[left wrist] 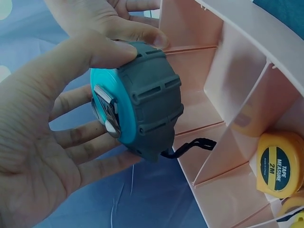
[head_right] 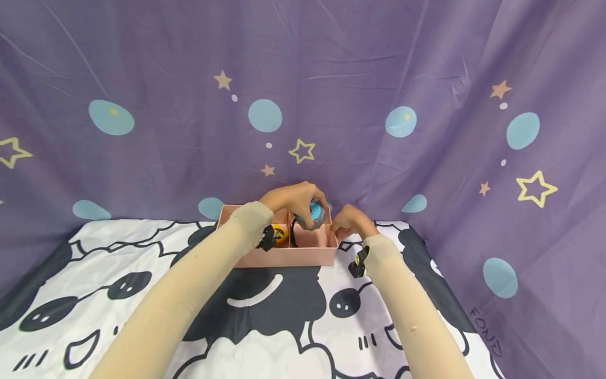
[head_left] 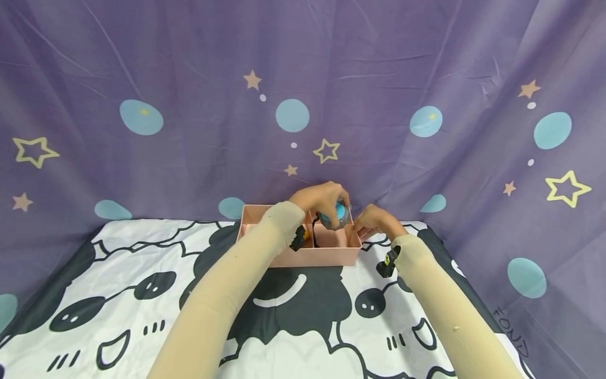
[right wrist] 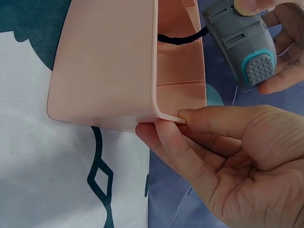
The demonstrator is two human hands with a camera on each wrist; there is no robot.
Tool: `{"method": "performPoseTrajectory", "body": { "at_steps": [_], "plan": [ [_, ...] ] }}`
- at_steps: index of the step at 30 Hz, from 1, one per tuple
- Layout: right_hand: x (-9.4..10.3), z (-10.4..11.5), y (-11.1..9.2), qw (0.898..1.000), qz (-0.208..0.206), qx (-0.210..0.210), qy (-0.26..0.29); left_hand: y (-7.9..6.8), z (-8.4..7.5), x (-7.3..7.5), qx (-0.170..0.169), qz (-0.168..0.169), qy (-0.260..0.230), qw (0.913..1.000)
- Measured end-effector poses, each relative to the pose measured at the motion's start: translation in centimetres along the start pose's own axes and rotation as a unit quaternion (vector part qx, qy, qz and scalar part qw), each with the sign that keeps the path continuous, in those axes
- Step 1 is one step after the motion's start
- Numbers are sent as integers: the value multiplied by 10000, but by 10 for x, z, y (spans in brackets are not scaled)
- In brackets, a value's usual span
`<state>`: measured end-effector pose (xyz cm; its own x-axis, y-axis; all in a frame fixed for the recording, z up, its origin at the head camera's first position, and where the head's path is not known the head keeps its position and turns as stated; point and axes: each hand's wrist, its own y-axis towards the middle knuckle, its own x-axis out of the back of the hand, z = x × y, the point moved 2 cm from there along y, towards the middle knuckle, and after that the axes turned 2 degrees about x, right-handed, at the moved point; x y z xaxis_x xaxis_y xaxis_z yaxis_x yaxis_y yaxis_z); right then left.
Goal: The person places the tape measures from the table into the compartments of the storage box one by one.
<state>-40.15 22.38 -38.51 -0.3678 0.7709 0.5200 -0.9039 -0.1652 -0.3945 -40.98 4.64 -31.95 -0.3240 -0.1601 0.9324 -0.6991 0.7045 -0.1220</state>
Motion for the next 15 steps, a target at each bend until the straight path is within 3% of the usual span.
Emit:
{"method": "performPoseTrajectory", "body": {
  "at_steps": [15],
  "plan": [
    [0,1,-1,10000,-12,41,-40,4,-2,-4,356,170,210,9990]
  ]
}}
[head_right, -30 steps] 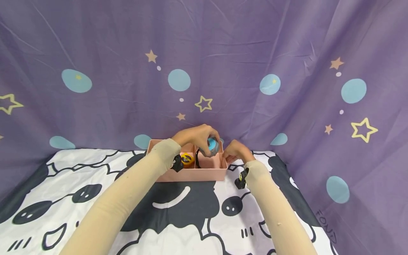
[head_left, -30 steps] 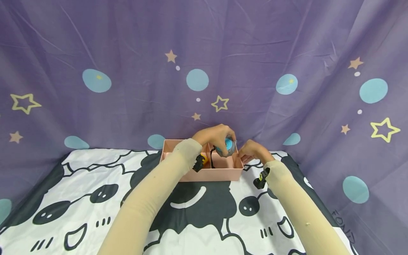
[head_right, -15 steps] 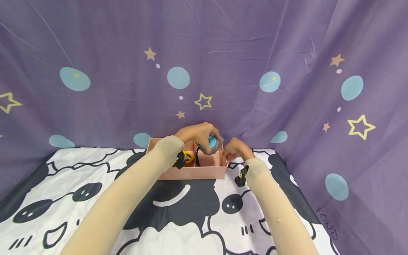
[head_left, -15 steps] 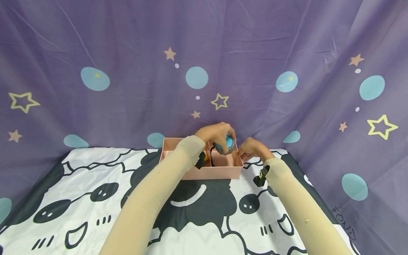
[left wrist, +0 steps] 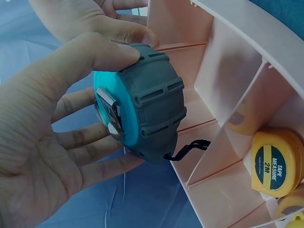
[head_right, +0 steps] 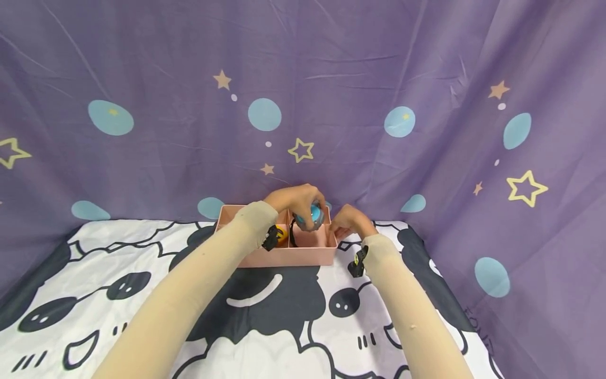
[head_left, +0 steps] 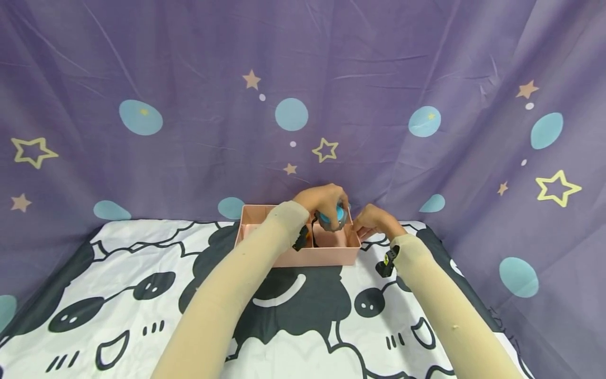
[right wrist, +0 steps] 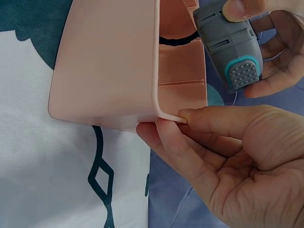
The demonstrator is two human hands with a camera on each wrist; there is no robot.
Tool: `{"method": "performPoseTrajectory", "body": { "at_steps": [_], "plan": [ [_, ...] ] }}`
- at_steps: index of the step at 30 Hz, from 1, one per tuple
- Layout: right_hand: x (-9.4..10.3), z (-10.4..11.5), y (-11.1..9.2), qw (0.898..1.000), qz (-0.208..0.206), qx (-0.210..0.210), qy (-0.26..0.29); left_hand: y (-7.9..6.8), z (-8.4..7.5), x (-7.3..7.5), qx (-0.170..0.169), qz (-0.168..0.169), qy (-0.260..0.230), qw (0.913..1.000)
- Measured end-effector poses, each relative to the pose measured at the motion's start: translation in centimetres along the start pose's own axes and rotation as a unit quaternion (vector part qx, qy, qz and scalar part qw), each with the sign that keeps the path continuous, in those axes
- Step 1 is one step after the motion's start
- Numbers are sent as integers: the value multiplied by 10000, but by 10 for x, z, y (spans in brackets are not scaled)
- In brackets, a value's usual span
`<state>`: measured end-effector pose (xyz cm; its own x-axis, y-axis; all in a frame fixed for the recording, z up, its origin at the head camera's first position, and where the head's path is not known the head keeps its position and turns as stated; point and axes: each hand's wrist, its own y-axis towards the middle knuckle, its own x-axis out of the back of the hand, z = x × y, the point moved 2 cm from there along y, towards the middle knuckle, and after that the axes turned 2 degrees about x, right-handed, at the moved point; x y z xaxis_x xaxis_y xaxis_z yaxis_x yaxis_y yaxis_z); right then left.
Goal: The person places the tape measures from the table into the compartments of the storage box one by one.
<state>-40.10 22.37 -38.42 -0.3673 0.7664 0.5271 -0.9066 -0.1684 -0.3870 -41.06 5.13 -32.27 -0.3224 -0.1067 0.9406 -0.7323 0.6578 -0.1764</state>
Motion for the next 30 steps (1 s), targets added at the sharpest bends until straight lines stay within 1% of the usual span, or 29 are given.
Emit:
{"method": "performPoseTrajectory", "body": {
  "at_steps": [7,13,18,24,30],
  "plan": [
    [0,-1,2,10000,-27,18,57,6,1,-3,83,19,-8,10000],
    [0,-1,4,10000,-45,39,62,8,2,-3,133,11,35,9999],
    [1,-2,6,10000,1,84,43,11,5,-6,276,38,-25,9996],
    [2,-4,6,9998,-37,187,73,13,6,-9,231,7,9,9997],
    [2,-4,7,9997,-71,237,43,17,11,-12,300,-39,-173,9994]
  ]
}}
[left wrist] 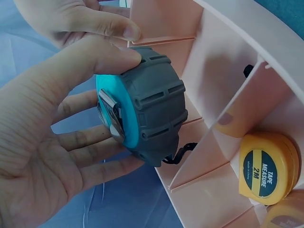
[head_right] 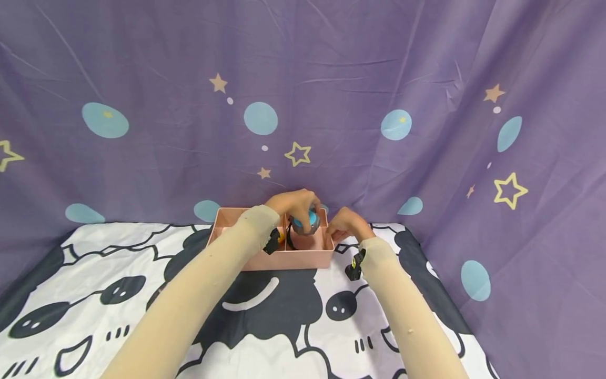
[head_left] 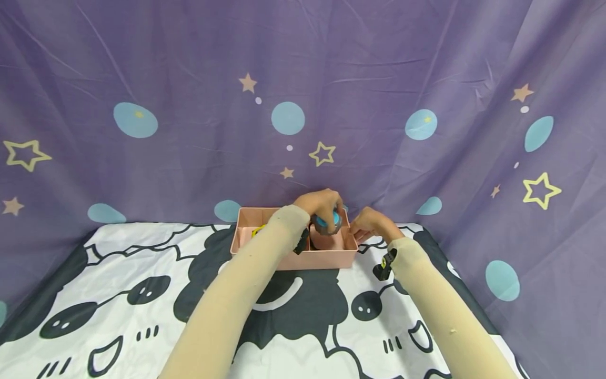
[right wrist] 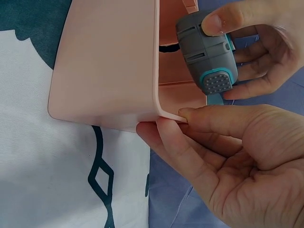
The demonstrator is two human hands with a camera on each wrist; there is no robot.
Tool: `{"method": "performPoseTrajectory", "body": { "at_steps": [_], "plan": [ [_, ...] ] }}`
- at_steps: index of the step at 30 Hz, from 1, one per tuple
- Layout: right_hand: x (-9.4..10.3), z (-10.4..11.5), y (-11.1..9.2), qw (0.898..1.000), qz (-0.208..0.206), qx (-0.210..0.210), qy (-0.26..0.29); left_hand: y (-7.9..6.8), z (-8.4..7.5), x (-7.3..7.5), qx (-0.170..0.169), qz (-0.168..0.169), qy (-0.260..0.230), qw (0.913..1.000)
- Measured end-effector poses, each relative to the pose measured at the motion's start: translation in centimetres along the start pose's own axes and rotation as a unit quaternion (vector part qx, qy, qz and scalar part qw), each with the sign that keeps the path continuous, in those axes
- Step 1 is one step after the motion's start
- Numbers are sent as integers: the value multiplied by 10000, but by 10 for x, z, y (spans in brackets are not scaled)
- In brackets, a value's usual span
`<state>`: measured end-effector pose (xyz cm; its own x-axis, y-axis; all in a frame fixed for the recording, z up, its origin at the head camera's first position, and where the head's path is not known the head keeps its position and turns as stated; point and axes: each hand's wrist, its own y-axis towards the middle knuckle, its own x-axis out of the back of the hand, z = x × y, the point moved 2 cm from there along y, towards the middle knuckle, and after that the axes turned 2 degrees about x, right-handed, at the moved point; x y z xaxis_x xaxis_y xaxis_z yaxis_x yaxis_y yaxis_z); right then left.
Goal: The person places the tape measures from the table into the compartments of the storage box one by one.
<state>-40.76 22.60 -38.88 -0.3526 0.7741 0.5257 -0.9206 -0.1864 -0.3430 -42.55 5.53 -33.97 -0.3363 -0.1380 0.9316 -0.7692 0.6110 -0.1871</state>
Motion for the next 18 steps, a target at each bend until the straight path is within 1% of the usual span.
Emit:
{"method": "performPoseTrajectory", "body": {
  "at_steps": [7,14,18],
  "plan": [
    [-1,0,0,10000,-6,32,-58,0,3,-2,112,55,-101,9999],
    [-2,-1,1,10000,14,2,-2,2,7,-4,157,47,-69,9998],
    [-1,0,1,10000,-1,-25,-2,3,8,-4,258,80,-98,9996]
  ]
}}
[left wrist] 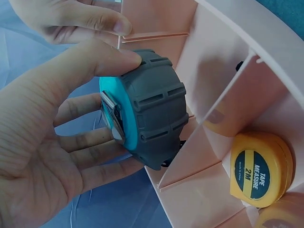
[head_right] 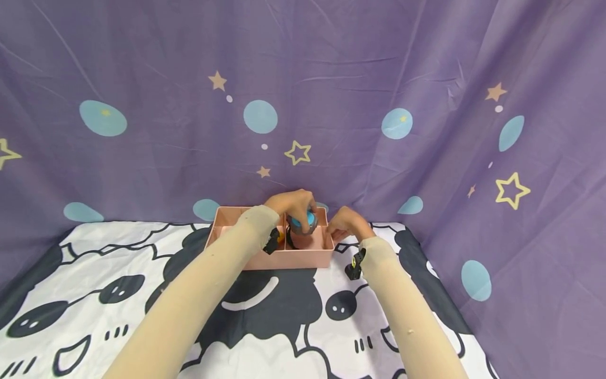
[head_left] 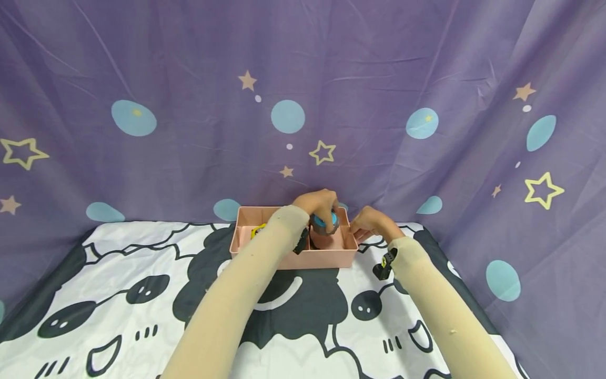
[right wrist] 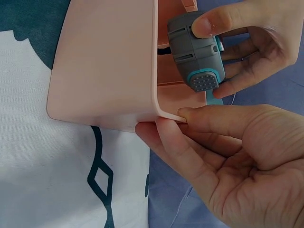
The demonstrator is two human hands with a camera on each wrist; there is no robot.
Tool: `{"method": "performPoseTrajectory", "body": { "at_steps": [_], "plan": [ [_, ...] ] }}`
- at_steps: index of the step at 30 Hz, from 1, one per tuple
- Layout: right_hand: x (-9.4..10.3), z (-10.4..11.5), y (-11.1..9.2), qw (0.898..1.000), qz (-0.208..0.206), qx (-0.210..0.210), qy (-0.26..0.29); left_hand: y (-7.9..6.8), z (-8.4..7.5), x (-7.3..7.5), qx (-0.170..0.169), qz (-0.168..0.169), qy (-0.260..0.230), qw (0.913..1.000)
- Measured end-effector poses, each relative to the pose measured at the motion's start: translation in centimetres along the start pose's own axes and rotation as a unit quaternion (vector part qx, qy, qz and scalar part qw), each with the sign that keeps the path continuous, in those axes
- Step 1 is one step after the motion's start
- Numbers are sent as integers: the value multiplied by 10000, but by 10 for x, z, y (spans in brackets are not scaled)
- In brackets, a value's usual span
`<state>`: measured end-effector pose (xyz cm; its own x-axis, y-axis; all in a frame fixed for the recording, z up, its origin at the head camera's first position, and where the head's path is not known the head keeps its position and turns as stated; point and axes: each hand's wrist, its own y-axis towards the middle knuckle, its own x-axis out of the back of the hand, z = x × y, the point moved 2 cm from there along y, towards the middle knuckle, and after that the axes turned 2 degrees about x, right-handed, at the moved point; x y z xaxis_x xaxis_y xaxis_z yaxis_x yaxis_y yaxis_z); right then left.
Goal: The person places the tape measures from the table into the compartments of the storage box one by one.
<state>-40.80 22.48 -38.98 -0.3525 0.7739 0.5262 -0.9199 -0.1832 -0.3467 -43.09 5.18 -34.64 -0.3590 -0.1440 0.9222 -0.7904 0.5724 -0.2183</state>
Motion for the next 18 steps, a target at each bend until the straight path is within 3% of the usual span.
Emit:
{"method": "performPoseTrajectory", "body": {
  "at_steps": [18],
  "plan": [
    [1,-1,4,9999,-8,87,65,4,-5,-4,-62,-47,-85,9999]
  ]
}}
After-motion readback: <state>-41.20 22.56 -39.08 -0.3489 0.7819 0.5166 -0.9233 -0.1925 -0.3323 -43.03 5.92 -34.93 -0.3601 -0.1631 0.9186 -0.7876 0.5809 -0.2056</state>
